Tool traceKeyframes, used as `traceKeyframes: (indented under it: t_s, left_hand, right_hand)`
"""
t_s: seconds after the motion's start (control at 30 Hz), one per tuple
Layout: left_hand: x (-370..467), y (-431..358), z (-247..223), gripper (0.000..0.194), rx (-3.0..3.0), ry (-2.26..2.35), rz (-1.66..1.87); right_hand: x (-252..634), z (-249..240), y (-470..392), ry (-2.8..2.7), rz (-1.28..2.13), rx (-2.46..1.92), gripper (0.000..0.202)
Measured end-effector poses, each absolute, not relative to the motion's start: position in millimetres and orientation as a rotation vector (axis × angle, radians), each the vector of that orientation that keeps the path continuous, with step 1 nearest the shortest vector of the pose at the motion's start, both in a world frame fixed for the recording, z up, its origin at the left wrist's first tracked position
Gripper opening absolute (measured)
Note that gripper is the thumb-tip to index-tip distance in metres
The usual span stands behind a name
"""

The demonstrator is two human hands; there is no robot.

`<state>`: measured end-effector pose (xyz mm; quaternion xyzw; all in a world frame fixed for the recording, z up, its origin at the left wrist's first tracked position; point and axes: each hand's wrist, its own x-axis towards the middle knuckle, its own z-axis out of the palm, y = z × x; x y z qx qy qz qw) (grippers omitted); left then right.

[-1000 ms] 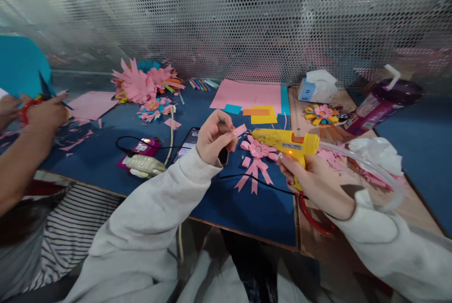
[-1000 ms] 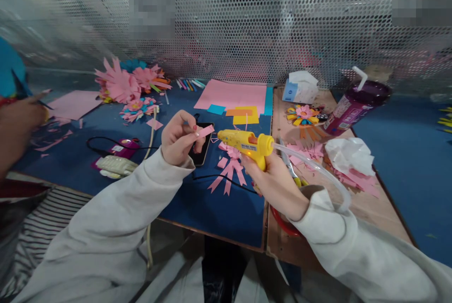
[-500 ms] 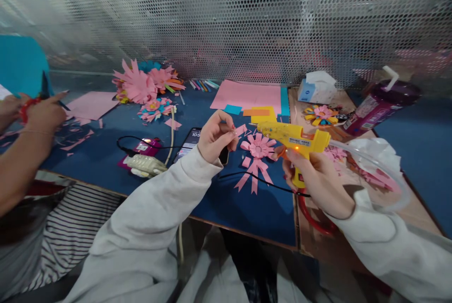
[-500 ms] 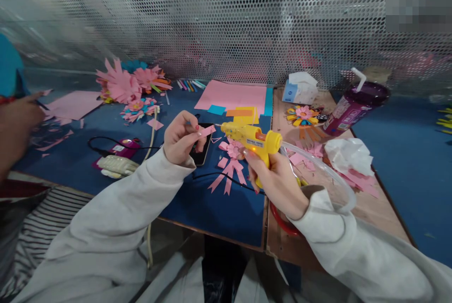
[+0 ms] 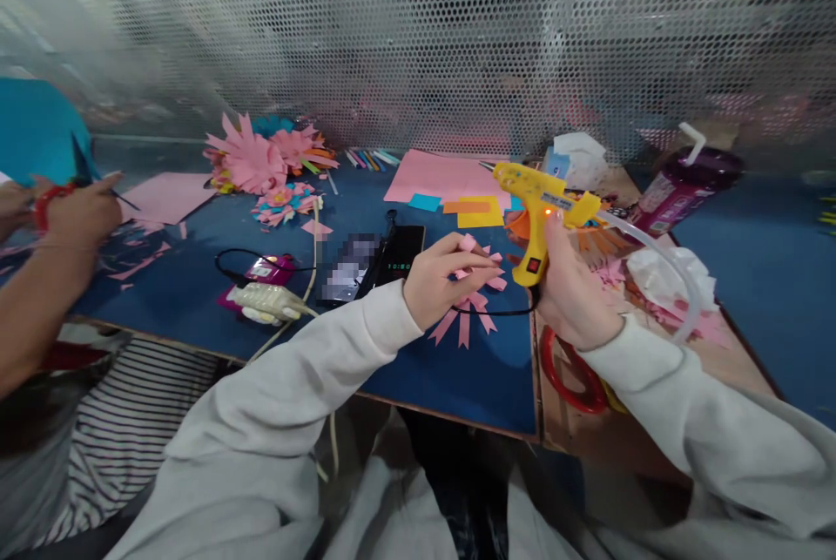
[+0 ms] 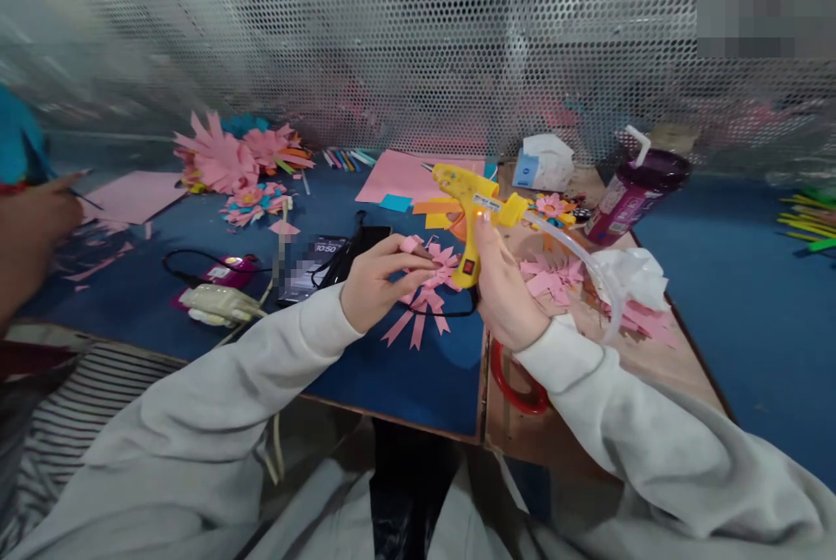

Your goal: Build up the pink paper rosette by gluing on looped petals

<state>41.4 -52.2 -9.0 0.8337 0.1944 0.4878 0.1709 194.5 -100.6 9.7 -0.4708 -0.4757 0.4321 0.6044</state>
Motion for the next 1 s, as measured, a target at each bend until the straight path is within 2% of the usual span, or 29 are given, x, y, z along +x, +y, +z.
traceKeyframes:
  t_s: [0.17,0.33,0.47,0.7,0.87,1.0]
  left_hand:
    - [52.3,-58.9,-13.3,0.011,2.274,0.567,1.492]
    - [55.2,-59.2,-13.2,0.02,2.212,0.59,1.463]
    - [54.7,-60.9,-9.3,0.03,2.285,0.561,1.459]
    - [51.5,-66.4,9.5,0.022,2.333,0.766,1.497]
    - [4.9,-15.4,44.2,0.023,2.347,1.0,1.64]
    - [-69.3,34.8,76.9,0.04,2.266,1.316,1.598]
  right_hand:
    - [186.4,10.2,-105.5,-1.169,1.108,-1.055,0.059]
    - [182.8,9.9,-112.0,-1.148,1.203,-0.901,0.048]
    - [181.6,11.6,-114.3,-1.124,1.225,-0.944,0.049]
    - [187.4,12.7,-114.9,-1.218,1.109,-0.976,0.047]
    - [198.9,18.4,-121.4,-1.389,1.109,-1.146,0.047]
    - [209.1,17.1,-122.0,-1.521,1.165,-1.257,0.046]
